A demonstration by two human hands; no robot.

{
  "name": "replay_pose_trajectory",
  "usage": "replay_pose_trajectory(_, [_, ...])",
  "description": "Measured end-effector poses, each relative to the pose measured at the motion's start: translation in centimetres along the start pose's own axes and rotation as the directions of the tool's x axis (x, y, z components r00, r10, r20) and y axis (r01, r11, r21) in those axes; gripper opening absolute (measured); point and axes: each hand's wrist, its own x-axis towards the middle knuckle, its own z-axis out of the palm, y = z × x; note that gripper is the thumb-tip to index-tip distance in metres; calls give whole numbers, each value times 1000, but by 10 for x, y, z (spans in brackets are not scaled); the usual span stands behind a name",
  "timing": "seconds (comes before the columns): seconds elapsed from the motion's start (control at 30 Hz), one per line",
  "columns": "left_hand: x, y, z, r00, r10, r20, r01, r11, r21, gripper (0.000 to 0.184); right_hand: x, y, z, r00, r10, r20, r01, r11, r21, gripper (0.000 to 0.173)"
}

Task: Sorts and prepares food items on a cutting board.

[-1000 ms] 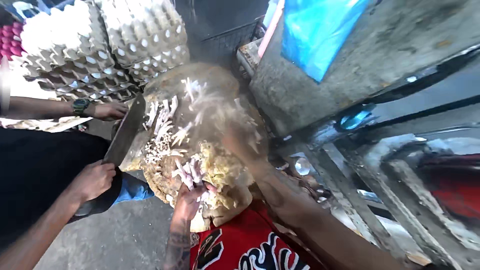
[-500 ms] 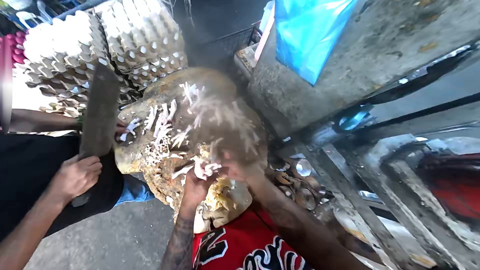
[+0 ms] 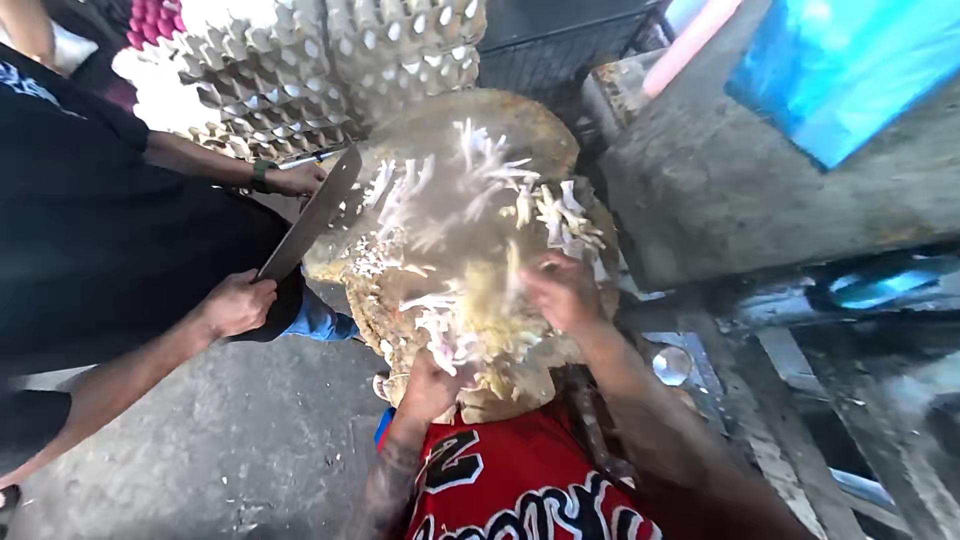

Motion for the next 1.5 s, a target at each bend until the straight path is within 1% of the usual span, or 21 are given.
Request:
replay_pose_trajectory(0.07, [5,-2,-6,994,91,-55,-78,974,212,44,-25,3,18,995,-18,97,22,999,-36,9])
replay_pose_trajectory(0.17, [8,4,0,982,191,-13,-178,936,304,39,-49,20,49,990,76,123,-88,992,93,10])
replay_pose_trajectory(0.3, [5,9,-6,993,119,24,-121,982,146,28,-38,23,52,982,154,108,-164,982,90,13])
replay_pose_trajectory(0.4, [-2,12,-11,987,157,44,-158,987,18,26,-12,12,46,982,132,-136,-119,988,99,19])
replay_pose_trajectory(0.43, [-7,14,-14,985,172,26,-172,985,3,26,0,9,36,975,96,-202,-100,995,-9,17])
replay_pose_trajectory(0.47, [-12,15,-18,983,182,-2,-182,983,3,27,11,6,21,977,68,-204,-116,965,-236,11])
replay_pose_trajectory(0.5, [-12,17,-25,980,199,-19,-198,979,36,26,20,0,5,988,75,-134,-135,839,-527,10])
replay_pose_trajectory(0.57, [-3,16,-39,968,252,-16,-241,941,239,25,35,-28,2,932,362,-3,-152,386,-910,36])
replay_pose_trajectory(0.6, [3,15,-43,962,272,3,-252,889,382,26,38,-37,14,898,439,-22,-123,202,-972,42])
replay_pose_trajectory(0.67, [22,15,-49,951,309,26,-256,734,629,24,45,-46,47,944,330,-24,-57,90,-994,33])
replay_pose_trajectory(0.73, [37,21,-46,955,297,1,-187,597,780,26,67,-30,75,974,134,185,166,140,-976,27])
replay_pose_trajectory(0.77, [41,24,-43,958,285,-29,-139,552,822,28,82,-11,84,938,68,339,324,170,-931,32])
replay_pose_trajectory(0.8, [42,28,-40,954,294,-60,-107,520,847,30,96,7,91,885,46,463,448,184,-875,35])
replay_pose_trajectory(0.87, [39,30,-38,922,371,-108,-100,498,861,38,115,24,99,841,133,525,490,225,-842,41])
replay_pose_trajectory(0.97, [28,15,-41,881,437,-182,-132,596,792,37,123,17,100,875,234,425,389,185,-903,32])
replay_pose_trajectory(1.07, [23,-3,-36,909,354,-219,-139,754,642,34,123,0,83,903,279,325,288,168,-943,30])
replay_pose_trajectory(1.1, [25,-5,-33,921,341,-189,-174,793,584,35,116,-8,75,915,244,321,264,240,-934,30])
replay_pose_trajectory(1.17, [33,-4,-24,933,350,-87,-269,836,479,32,83,-25,65,929,148,339,231,485,-844,32])
replay_pose_trajectory(1.3, [41,4,-1,900,436,-12,-389,814,431,29,9,-17,57,944,65,323,107,867,-487,28])
replay_pose_trajectory(1.4, [30,4,-3,956,290,30,-290,936,199,25,-6,-4,44,982,81,172,-36,968,-247,12])
replay_pose_trajectory(1.5, [8,3,-5,987,134,92,-136,990,20,23,5,-8,16,990,98,-106,-111,986,-125,8])
